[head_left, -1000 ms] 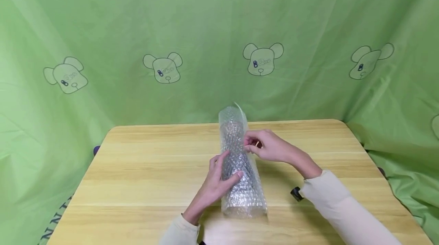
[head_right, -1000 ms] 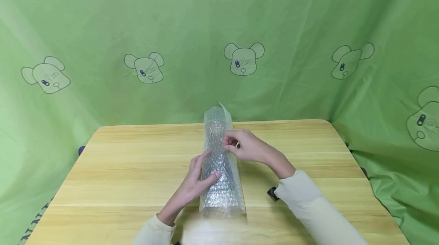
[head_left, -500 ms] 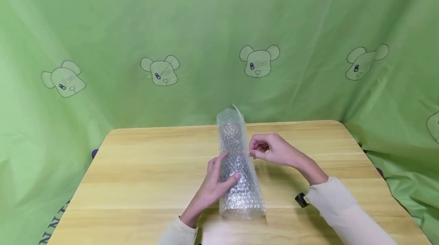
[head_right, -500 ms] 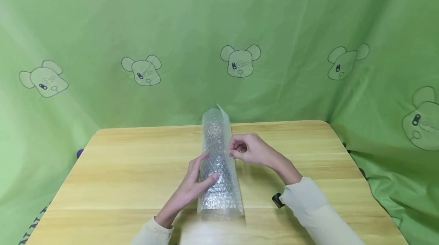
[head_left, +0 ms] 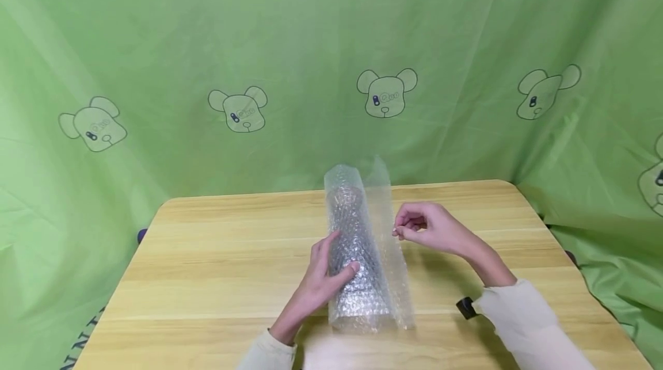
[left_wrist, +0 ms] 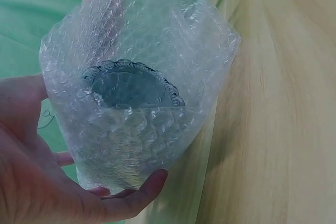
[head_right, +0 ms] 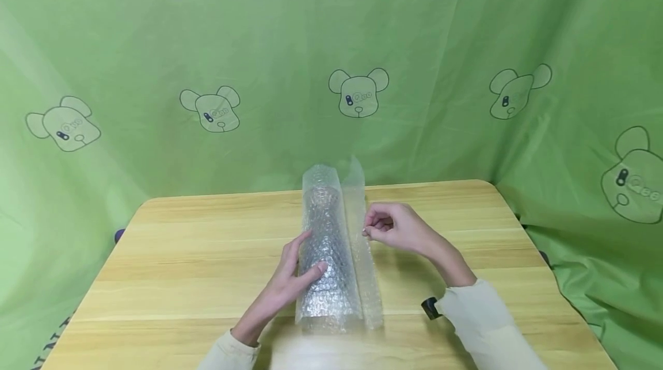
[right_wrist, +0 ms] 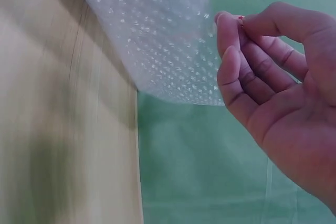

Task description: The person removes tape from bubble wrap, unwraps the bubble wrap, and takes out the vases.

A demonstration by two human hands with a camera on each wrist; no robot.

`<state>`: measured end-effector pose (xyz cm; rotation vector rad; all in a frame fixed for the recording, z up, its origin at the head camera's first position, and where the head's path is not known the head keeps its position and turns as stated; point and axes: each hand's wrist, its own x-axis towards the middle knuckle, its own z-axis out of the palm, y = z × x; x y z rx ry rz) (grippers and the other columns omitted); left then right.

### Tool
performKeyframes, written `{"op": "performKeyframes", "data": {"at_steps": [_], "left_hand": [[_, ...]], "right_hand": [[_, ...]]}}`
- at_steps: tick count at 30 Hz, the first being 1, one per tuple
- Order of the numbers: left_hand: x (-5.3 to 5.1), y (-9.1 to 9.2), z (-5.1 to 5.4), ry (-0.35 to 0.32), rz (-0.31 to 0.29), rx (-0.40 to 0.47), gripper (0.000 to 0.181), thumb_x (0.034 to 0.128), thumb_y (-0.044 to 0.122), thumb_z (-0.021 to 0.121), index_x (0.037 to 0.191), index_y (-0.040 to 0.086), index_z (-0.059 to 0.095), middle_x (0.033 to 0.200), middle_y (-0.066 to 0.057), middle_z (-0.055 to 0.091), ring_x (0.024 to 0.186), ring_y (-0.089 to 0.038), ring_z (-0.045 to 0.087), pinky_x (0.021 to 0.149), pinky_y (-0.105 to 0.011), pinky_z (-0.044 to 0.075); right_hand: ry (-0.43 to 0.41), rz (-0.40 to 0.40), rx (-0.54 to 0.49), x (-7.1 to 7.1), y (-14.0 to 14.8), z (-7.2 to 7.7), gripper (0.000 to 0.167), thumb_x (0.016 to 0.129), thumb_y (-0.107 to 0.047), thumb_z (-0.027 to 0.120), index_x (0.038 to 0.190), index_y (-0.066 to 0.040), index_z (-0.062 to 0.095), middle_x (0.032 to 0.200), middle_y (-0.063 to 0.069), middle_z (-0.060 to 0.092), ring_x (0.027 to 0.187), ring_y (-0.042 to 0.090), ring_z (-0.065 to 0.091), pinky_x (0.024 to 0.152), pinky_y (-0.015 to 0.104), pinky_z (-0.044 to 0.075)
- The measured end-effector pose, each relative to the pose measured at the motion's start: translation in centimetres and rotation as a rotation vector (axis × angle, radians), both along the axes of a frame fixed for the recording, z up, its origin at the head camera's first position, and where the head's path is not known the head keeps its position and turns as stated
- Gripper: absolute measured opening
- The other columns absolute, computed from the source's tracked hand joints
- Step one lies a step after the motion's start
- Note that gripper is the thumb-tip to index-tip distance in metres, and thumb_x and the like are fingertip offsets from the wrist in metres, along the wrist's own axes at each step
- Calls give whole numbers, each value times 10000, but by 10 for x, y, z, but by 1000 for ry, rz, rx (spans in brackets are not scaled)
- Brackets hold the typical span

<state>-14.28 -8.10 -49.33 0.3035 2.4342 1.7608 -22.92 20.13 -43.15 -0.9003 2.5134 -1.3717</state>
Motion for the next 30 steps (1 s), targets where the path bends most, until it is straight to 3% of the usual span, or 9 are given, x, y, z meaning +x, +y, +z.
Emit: {"op": "performKeyframes", "data": {"at_steps": [7,16,24,30], "left_hand": [[-3,0,0,6,-4,-2,837,957,464,676,1625,199,248,1613,-224,205,1440,-524,283,1036,-826,277],[-5,0,2,8,-15,8,832,957,460,681,1624,215,246,1625,-208,203,1455,-496,277,1058,-808,275],[-3,-2,-1,-6,-8,25,833,945,447,699,1617,218,264,1621,-217,205,1453,-513,267,1053,-816,267],[-4,-3,-2,-1,1,17,832,942,454,699,1614,215,270,1614,-224,215,1445,-521,277,1051,-813,277]], "right_hand": [[-35,-61,-16,3,23,-12,100,911,29,711,916,-70,699,890,112,736,812,316,704,727,287,614],[-92,-137,-47,11,52,-35,86,907,50,695,945,-27,689,943,180,725,856,284,710,756,272,613],[-120,-92,-69,12,73,-49,61,919,56,687,969,22,679,955,211,714,860,271,717,775,271,617],[-92,-67,14,7,80,-55,54,917,43,699,952,3,692,925,156,714,821,215,688,743,247,604]]}}
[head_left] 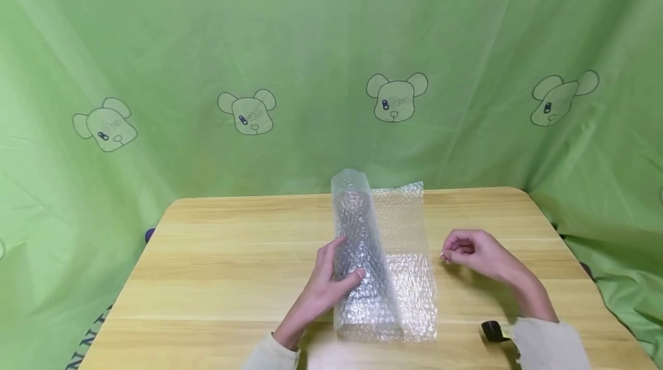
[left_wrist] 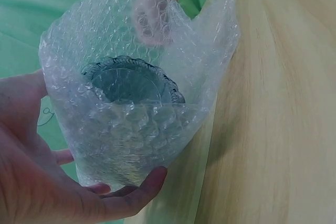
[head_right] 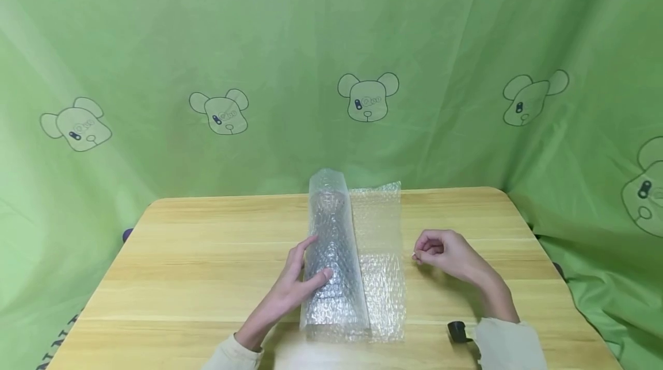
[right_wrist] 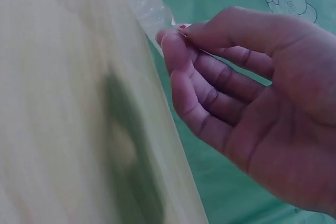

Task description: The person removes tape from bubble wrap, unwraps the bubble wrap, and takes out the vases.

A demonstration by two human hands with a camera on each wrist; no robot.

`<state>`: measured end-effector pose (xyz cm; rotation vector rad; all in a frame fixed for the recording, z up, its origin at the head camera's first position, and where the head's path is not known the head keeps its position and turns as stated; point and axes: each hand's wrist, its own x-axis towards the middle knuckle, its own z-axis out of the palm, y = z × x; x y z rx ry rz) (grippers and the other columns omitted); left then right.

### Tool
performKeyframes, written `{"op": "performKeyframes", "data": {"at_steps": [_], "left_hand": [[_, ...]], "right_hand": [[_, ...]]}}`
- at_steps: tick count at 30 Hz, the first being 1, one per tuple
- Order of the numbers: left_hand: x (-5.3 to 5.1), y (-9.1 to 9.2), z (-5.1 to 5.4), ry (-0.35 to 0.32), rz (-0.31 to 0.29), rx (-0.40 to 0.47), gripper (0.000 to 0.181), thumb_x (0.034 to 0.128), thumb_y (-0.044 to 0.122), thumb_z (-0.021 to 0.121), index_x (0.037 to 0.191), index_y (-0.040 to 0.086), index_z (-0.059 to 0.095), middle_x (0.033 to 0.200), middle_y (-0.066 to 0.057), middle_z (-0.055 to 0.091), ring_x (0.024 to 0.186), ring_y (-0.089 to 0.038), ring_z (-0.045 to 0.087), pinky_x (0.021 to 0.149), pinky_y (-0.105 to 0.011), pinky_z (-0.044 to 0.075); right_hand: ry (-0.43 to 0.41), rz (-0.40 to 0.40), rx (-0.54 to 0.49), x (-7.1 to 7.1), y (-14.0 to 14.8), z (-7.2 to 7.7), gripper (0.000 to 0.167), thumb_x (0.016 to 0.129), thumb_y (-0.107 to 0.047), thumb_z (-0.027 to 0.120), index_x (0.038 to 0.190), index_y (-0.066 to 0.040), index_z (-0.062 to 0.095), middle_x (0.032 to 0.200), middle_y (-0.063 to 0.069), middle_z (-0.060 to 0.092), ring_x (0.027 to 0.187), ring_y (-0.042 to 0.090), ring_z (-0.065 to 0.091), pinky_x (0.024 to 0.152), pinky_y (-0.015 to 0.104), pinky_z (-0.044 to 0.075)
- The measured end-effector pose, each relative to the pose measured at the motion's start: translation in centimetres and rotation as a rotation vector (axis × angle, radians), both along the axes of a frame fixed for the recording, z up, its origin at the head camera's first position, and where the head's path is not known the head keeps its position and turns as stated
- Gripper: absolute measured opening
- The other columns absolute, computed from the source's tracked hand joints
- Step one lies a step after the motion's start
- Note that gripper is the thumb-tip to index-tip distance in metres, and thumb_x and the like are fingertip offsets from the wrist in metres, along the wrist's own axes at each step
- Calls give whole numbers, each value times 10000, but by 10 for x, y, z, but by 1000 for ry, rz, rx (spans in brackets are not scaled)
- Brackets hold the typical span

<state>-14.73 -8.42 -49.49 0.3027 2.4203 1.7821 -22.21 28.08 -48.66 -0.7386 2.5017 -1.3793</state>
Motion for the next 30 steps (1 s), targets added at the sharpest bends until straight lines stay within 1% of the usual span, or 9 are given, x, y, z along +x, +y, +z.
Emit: {"op": "performKeyframes", "data": {"at_steps": [4,10,12,15,18,21,25,28,30], "left_hand": [[0,0,-1,0,4,-4,833,939,459,703,1612,218,274,1611,-226,220,1440,-526,282,1048,-815,280],[2,-2,-4,-1,4,1,827,942,452,703,1612,227,274,1608,-233,219,1428,-534,295,1031,-820,298],[3,-3,-5,0,4,3,826,944,447,702,1612,224,272,1610,-234,215,1429,-536,291,1030,-823,294],[3,-3,-4,-2,1,4,829,944,450,701,1613,222,267,1613,-232,211,1433,-537,284,1029,-828,287],[2,-2,-3,2,-1,4,831,944,453,700,1612,214,268,1616,-231,209,1437,-532,282,1033,-826,283],[0,-1,-2,10,-3,1,832,944,453,699,1612,205,269,1616,-232,208,1440,-525,284,1036,-823,283],[0,-1,0,11,-5,-3,831,948,453,697,1614,210,264,1618,-227,206,1443,-522,282,1034,-826,279],[1,-1,0,11,-5,-6,832,951,456,693,1616,210,259,1618,-225,206,1442,-523,284,1036,-824,280],[1,-1,0,11,-2,-8,832,950,456,694,1616,204,261,1615,-222,211,1440,-521,288,1038,-822,281]], "right_hand": [[-1,-4,66,-1,1,-4,55,919,24,713,942,-25,705,902,106,710,804,180,667,723,228,590],[-33,-26,110,-2,-3,-11,29,941,-15,707,958,-39,708,862,84,683,746,188,629,616,237,557],[-43,-40,123,-3,-2,-12,31,949,-48,712,978,-38,709,869,84,682,753,199,631,620,246,562],[-61,-61,144,-2,1,-11,100,962,-108,713,1026,-31,708,898,86,687,785,218,645,650,275,581],[-65,-98,161,1,6,-5,150,979,-151,700,1075,-37,705,931,95,694,815,244,657,680,293,588],[19,-151,193,4,10,7,178,982,-141,692,1116,-24,700,967,96,707,853,244,663,728,285,587],[236,-284,250,10,10,27,194,963,-102,710,1135,-20,678,978,83,715,843,169,655,716,219,566],[361,-371,240,15,3,41,232,944,-91,738,1150,-19,660,986,90,715,820,137,650,693,172,559],[410,-381,214,19,-7,47,250,935,-80,750,1159,-12,662,1013,106,718,846,165,665,720,206,585]]}}
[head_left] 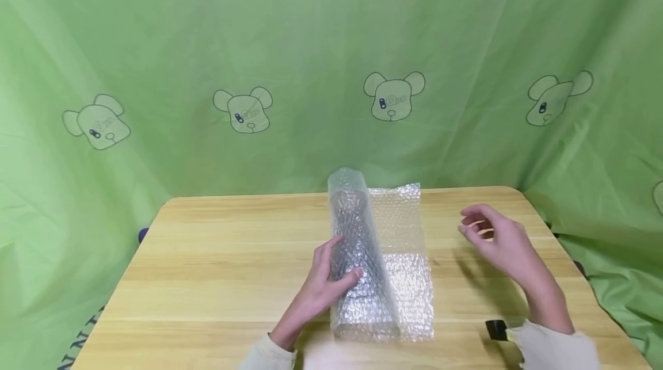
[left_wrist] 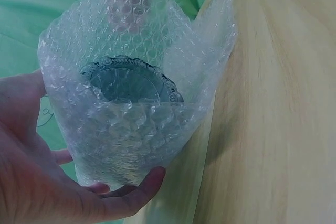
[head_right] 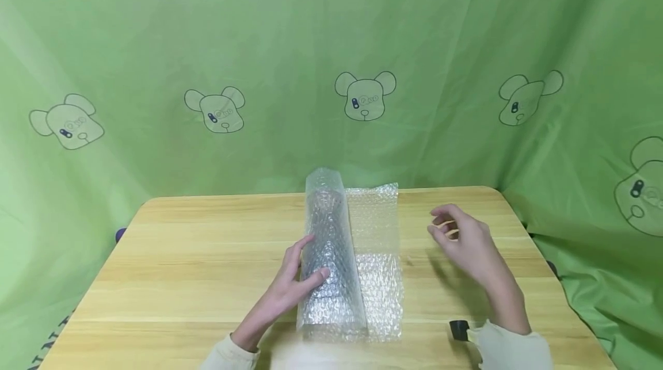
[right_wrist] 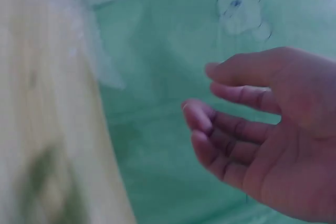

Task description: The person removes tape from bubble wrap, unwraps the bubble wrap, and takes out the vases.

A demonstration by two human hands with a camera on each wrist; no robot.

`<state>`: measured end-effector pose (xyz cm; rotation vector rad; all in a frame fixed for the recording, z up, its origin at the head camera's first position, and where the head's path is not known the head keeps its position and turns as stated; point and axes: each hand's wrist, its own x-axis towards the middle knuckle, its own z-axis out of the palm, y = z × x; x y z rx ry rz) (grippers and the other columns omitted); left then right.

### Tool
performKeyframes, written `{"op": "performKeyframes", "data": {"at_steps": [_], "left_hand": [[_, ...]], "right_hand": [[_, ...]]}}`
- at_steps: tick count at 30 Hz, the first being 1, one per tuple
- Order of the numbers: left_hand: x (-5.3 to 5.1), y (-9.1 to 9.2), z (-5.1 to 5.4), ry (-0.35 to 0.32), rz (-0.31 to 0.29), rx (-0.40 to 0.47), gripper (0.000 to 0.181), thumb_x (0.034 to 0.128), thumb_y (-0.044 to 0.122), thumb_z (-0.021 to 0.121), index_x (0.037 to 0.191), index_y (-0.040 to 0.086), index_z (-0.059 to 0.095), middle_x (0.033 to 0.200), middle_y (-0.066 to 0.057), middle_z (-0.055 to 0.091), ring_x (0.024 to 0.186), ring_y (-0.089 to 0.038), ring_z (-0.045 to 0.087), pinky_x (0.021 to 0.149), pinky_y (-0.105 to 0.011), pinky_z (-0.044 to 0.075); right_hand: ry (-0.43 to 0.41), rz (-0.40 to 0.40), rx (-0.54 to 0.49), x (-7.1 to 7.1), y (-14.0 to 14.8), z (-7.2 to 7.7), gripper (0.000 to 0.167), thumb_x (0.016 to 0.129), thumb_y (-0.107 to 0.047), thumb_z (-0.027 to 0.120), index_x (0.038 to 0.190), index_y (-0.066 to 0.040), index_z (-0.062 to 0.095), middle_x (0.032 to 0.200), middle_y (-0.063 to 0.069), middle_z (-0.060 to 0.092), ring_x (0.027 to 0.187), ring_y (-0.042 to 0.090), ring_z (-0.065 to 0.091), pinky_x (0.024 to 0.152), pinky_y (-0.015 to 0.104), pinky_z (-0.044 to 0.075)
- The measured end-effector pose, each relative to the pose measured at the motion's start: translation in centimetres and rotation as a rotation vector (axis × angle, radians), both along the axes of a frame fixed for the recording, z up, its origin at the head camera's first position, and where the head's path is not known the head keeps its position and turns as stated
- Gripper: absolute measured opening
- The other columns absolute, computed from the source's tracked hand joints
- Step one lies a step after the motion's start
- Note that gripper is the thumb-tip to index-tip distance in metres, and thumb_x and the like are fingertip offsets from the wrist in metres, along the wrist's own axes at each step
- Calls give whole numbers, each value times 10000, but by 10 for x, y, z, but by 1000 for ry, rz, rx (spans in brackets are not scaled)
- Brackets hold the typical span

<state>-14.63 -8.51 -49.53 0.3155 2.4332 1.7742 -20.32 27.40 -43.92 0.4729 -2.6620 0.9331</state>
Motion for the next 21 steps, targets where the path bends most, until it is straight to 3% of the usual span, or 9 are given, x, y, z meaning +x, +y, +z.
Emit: {"op": "performKeyframes", "data": {"at_steps": [4,7,12,21], "left_hand": [[0,2,0,3,3,-5,836,947,459,696,1616,202,264,1615,-209,215,1439,-521,288,1041,-822,277],[1,2,0,2,3,-4,834,947,460,694,1617,212,264,1623,-195,208,1440,-525,282,1032,-832,273],[2,1,0,-1,0,0,822,951,459,689,1617,242,259,1630,-190,202,1446,-522,280,1024,-838,273],[1,1,0,16,-5,-4,822,951,448,693,1614,218,266,1618,-213,211,1442,-525,281,1025,-836,275]], "right_hand": [[17,67,-13,5,-26,2,267,922,-52,754,1171,4,676,1093,151,713,961,303,690,821,430,619],[-47,103,-10,5,-45,-5,380,916,-27,741,1271,41,622,1212,227,662,1043,394,669,869,541,595],[-130,149,-24,5,-68,-19,559,904,16,724,1417,54,507,1357,285,560,1146,445,614,941,560,564],[-190,224,44,7,-85,-39,670,828,18,797,1438,-2,522,1410,259,535,1148,461,608,951,567,559]]}}
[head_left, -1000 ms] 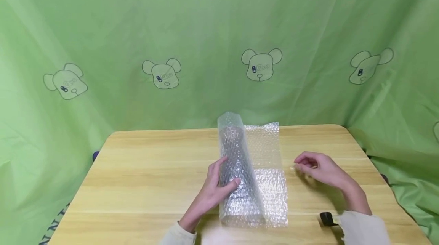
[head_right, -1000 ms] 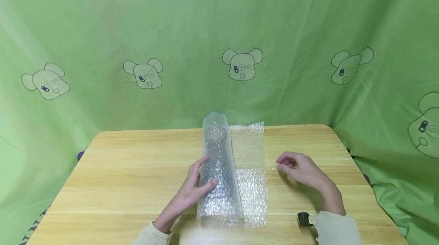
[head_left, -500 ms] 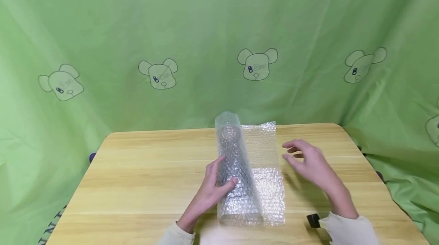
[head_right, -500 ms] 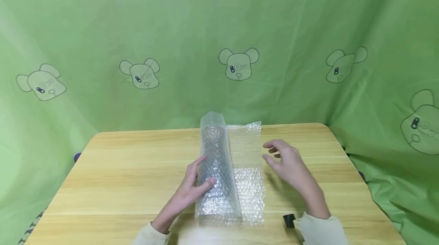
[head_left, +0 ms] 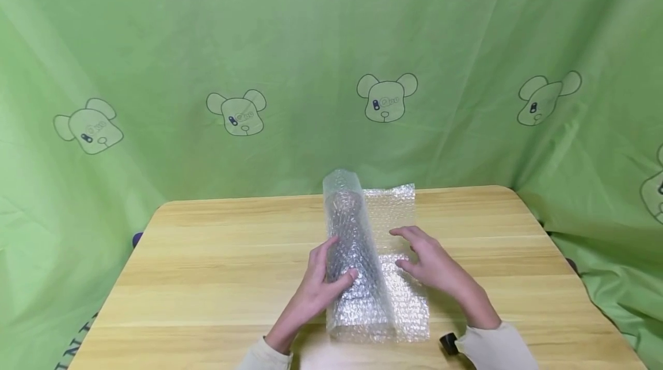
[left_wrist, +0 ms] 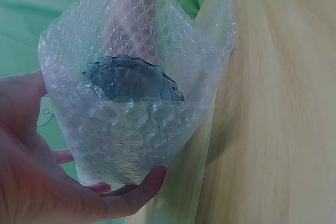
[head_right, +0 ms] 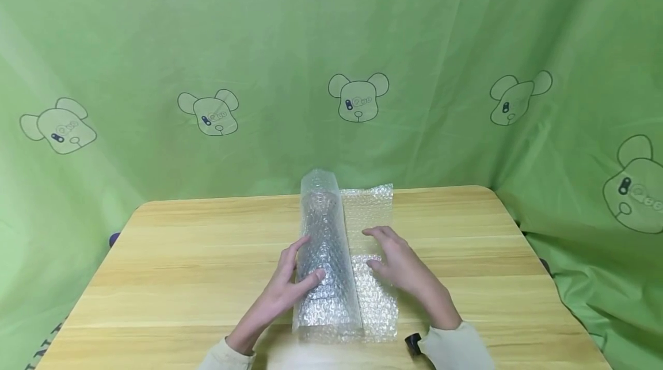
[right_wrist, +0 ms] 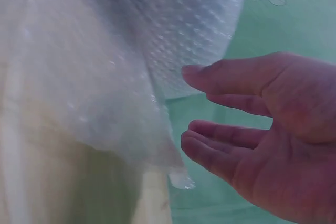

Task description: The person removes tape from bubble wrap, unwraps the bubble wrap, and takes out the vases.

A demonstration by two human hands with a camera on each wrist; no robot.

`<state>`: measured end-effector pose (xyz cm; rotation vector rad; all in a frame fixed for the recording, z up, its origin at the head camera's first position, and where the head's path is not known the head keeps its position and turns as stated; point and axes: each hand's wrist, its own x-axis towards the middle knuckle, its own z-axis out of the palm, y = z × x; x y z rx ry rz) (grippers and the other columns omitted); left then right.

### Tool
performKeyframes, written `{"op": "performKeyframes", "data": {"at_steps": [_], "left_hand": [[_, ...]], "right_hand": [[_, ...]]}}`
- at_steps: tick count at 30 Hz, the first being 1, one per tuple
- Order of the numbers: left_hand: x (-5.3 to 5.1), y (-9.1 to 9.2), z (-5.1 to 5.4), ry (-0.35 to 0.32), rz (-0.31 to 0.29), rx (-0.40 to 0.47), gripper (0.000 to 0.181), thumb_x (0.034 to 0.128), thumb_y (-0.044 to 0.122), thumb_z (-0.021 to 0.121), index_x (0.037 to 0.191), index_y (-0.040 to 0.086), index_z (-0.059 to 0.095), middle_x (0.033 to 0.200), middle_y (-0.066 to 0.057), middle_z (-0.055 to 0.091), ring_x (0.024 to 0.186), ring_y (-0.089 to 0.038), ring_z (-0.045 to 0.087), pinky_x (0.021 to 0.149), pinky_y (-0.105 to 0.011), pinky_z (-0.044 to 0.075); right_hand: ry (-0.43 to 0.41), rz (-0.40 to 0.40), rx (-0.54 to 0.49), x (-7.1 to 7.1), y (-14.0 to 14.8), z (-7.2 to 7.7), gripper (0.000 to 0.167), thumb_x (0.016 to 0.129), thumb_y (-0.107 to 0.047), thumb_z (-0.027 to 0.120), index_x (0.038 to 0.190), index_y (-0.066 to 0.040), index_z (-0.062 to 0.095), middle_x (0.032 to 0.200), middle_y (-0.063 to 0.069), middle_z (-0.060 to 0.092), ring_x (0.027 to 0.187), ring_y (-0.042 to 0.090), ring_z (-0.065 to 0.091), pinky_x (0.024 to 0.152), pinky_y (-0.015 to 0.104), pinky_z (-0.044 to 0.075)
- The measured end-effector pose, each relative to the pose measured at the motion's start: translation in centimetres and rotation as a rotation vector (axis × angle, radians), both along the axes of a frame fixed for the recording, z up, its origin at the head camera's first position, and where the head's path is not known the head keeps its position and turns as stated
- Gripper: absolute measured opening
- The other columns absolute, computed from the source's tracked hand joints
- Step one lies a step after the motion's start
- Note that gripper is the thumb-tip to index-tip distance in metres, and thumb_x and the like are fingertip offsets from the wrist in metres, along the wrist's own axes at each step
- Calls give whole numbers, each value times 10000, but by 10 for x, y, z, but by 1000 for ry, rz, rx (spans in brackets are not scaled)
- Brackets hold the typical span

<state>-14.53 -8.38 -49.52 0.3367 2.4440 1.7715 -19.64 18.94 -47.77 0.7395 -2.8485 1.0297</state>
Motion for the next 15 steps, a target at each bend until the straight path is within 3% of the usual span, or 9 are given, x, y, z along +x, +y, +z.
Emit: {"op": "performKeyframes", "data": {"at_steps": [9,15], "left_hand": [[-1,-2,1,-2,3,-3,833,943,455,702,1613,202,275,1619,-216,224,1452,-513,274,1057,-814,264],[-1,-6,1,-10,-10,0,829,945,455,700,1614,217,272,1620,-227,221,1446,-519,281,1061,-803,278]], "right_hand": [[-97,72,75,0,-4,-13,791,816,-113,848,1493,14,461,1497,278,458,1325,495,484,1083,645,417],[-182,92,122,3,-6,-14,958,739,-258,907,1520,27,431,1572,357,298,1409,560,339,1126,692,311]]}}
